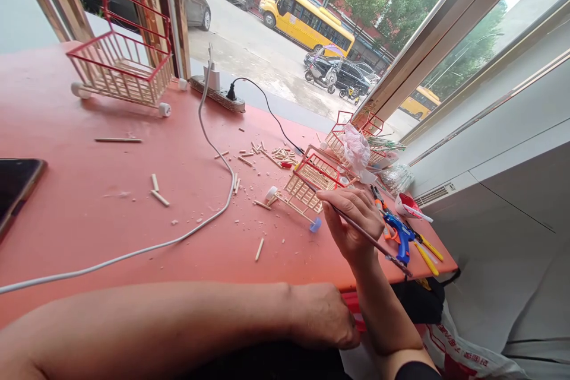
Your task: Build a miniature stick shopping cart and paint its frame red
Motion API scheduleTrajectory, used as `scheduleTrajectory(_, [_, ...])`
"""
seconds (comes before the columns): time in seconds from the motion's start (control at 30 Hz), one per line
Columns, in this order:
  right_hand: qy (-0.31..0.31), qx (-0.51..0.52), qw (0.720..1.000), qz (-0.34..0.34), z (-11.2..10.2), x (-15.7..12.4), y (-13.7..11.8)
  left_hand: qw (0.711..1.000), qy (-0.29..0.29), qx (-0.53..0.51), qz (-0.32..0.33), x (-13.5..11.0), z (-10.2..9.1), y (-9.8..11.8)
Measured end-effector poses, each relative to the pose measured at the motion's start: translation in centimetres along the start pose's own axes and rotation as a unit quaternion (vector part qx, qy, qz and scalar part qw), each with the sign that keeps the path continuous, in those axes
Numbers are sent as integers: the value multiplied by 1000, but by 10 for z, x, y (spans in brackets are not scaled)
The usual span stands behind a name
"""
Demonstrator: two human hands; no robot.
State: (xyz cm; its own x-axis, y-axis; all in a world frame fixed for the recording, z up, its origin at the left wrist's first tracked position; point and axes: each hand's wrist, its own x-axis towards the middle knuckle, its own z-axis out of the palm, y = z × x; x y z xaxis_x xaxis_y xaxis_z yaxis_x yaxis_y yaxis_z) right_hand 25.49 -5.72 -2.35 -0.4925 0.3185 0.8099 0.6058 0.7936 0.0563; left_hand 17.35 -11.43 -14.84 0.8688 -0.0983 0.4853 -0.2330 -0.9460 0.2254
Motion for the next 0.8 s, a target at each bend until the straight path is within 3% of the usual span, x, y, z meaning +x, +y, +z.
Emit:
scheduleTrajectory(0.2, [39,1,999,1,0,2,2,1000,-5,-10,-13,0,-2,0])
scheduleTrajectory(0.4, [13,-3,1000,4,1,1,0,1000,-20,16,-3,2,-4,1])
scheduleTrajectory(0.53, [38,-12,999,12,1,2,1,999,-32,14,-5,3,-6,2])
scheduleTrajectory(0.8, [11,-15,1000,4,1,3,-2,1000,-20,1,-15,1,-3,1])
